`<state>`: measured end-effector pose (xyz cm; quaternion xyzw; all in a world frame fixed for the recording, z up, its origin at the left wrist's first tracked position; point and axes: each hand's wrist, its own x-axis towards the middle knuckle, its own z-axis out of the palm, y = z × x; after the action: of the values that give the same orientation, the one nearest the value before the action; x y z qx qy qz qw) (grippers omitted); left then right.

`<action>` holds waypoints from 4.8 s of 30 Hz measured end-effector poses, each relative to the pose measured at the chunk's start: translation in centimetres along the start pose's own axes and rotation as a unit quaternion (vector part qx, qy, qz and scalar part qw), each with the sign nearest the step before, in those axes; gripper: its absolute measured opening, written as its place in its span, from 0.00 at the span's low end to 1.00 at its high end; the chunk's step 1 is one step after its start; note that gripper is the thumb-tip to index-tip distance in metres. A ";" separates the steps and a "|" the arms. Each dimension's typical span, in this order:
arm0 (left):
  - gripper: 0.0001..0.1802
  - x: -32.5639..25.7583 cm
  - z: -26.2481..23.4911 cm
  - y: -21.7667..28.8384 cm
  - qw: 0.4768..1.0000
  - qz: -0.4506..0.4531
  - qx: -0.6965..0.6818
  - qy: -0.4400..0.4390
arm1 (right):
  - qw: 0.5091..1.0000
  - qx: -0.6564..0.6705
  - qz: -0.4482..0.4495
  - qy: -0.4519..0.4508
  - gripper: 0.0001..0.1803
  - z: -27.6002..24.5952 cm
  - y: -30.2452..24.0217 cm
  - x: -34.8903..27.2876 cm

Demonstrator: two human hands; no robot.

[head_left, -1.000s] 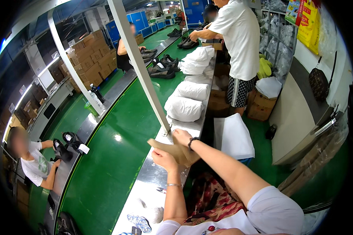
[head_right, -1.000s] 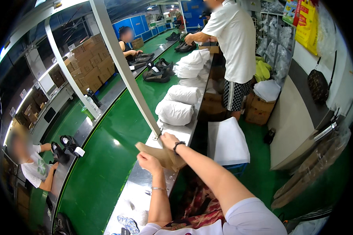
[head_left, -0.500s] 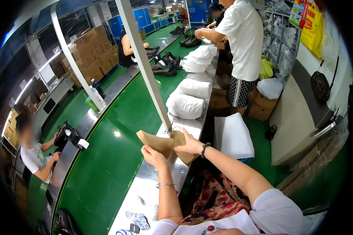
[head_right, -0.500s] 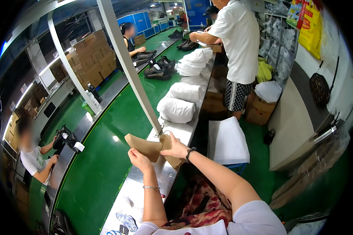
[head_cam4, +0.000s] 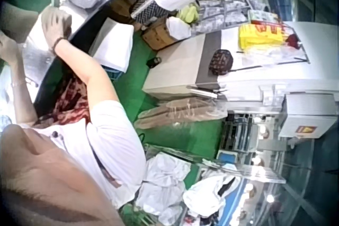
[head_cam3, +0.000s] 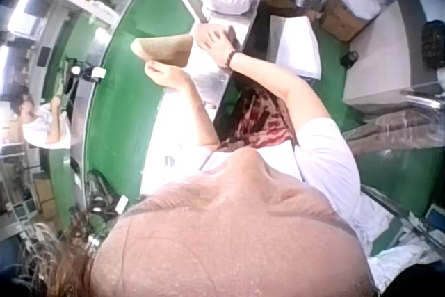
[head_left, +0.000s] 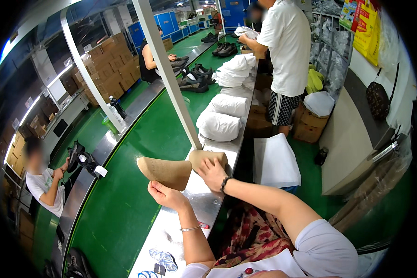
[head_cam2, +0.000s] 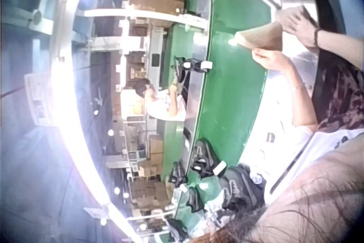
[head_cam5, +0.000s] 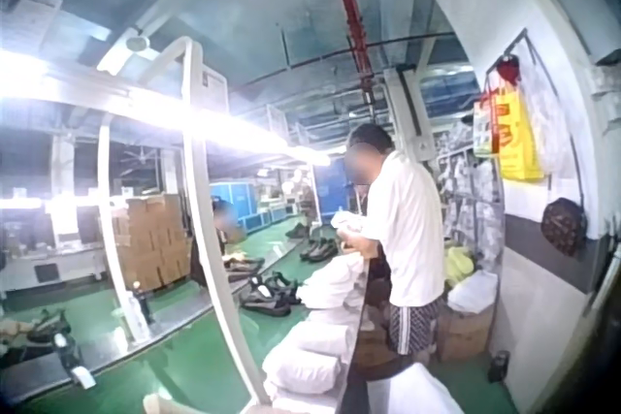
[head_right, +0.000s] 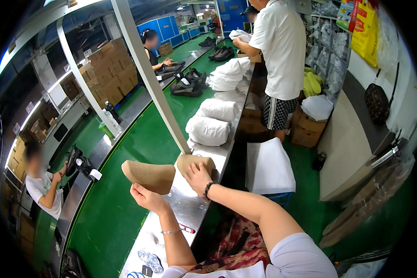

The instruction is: The person picks up a brown shoe component, places it onto a piece of white paper, and wraps the paper around the component, repeating this process for multiple items.

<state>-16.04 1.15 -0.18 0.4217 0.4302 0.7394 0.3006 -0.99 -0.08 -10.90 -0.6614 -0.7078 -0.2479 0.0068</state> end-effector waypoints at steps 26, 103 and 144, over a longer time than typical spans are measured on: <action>0.12 -14.3 4.0 -3.5 0.793 -0.453 -0.202 -0.353 | 0.413 0.871 0.229 -0.137 0.52 -7.4 9.3 -22.0; 0.09 -16.0 9.9 -5.2 0.749 -0.309 -0.223 -0.542 | 0.762 0.615 0.197 0.056 0.11 -11.2 12.5 -16.5; 0.14 -15.5 6.3 -3.7 0.667 -0.393 -0.314 -0.550 | 0.843 0.494 0.209 -0.048 0.57 -11.6 15.0 -11.0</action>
<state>-2.99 -7.30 -7.45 0.4244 0.0550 0.2788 0.8597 10.80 -14.44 0.67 -0.7136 -0.5812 0.1739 0.3503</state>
